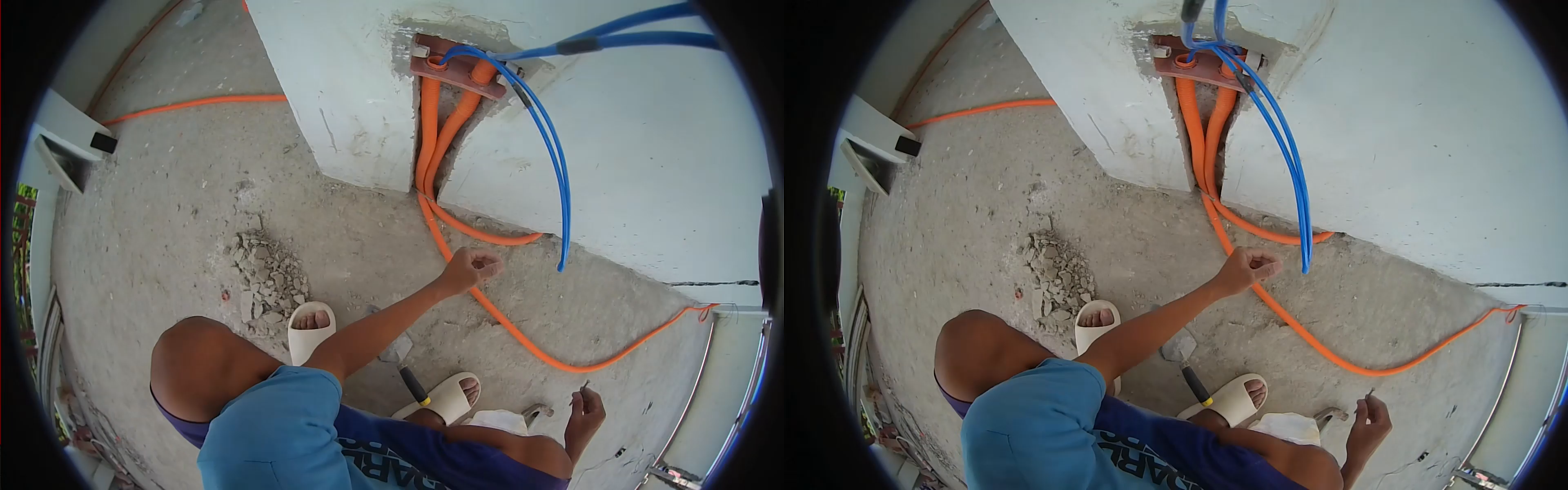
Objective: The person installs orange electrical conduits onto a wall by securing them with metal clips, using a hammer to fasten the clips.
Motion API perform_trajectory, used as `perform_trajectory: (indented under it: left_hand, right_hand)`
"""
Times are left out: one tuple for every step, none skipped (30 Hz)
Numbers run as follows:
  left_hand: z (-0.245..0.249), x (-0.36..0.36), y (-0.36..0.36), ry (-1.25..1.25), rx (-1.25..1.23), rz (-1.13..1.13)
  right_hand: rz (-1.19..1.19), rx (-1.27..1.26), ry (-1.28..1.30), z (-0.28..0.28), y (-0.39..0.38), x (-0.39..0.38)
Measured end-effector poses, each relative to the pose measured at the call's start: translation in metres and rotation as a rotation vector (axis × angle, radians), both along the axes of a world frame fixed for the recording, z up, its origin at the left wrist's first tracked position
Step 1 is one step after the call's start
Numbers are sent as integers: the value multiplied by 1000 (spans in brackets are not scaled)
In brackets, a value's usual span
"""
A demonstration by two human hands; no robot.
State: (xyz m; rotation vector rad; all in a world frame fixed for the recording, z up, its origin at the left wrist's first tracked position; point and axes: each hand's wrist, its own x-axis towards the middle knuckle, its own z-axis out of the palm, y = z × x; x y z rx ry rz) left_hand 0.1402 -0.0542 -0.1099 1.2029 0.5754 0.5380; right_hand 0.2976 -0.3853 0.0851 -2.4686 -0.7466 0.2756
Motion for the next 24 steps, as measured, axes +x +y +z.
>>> perform_trajectory:
  left_hand:
    - [16, 5, -11, -71, 1, -74]
    - [30, 10, -19, -144, 4, -146]
    - [42, 12, -19, -188, -71, -137]
    - [52, 13, -20, -233, -145, -131]
    - [60, 12, -21, -277, -219, -129]
    - [65, 8, -17, -302, -284, -13]
    - [68, 2, -8, -324, -352, 100]
    - [68, -4, -2, -344, -421, 210]
    - [62, -7, 0, -394, -509, 312]
    - [52, -9, 2, -445, -595, 415]
    - [42, -11, 6, -494, -681, 516]
    - [34, -15, 10, -478, -678, 504]
    - [25, -20, 16, -462, -674, 494]
    - [17, -25, 22, -446, -670, 486]
    - [8, -27, 27, -446, -666, 489]
    - [1, -29, 31, -444, -664, 492]
    - [-7, -30, 34, -439, -661, 491]
    - [-15, -33, 37, -381, -566, 555]
    - [-23, -38, 38, -318, -469, 610]
    - [-30, -43, 42, -255, -368, 660]
    - [-40, -47, 47, -234, -373, 789]
    - [-52, -52, 51, -213, -379, 923]
    - [-65, -62, 55, -163, -347, 957]
    - [-76, -70, 58, -113, -315, 993]
  right_hand:
    - [177, 56, -20, -12, 43, 1]
    - [330, 56, -46, -15, 91, -5]
    - [453, 119, -65, -18, 135, -14]
    - [555, 157, -35, -26, 169, -15]
    - [610, 132, 21, -32, 199, -17]
    - [638, 96, 79, -36, 226, -20]
    - [661, 58, 140, -40, 250, -23]
    - [700, 51, 153, -44, 269, -28]
    - [739, 44, 163, -48, 287, -31]
    - [761, 20, 147, -53, 304, -33]
    - [782, -3, 131, -57, 320, -35]
    - [786, -12, 155, -60, 332, -41]
    - [792, -20, 179, -63, 343, -48]
    - [798, -29, 205, -68, 352, -55]
    - [835, -9, 204, -77, 357, -60]
    - [870, 9, 205, -90, 359, -63]
    - [901, 29, 207, -102, 360, -64]
    - [939, 94, 133, -114, 360, -64]
    - [969, 160, 59, -124, 358, -65]
    - [996, 228, -17, -131, 356, -64]
    - [1007, 132, -23, -133, 350, -60]
    - [1020, 33, -29, -132, 343, -53]
    - [1036, -67, -37, -130, 337, -46]
    - [1021, -162, -12, -132, 328, -38]
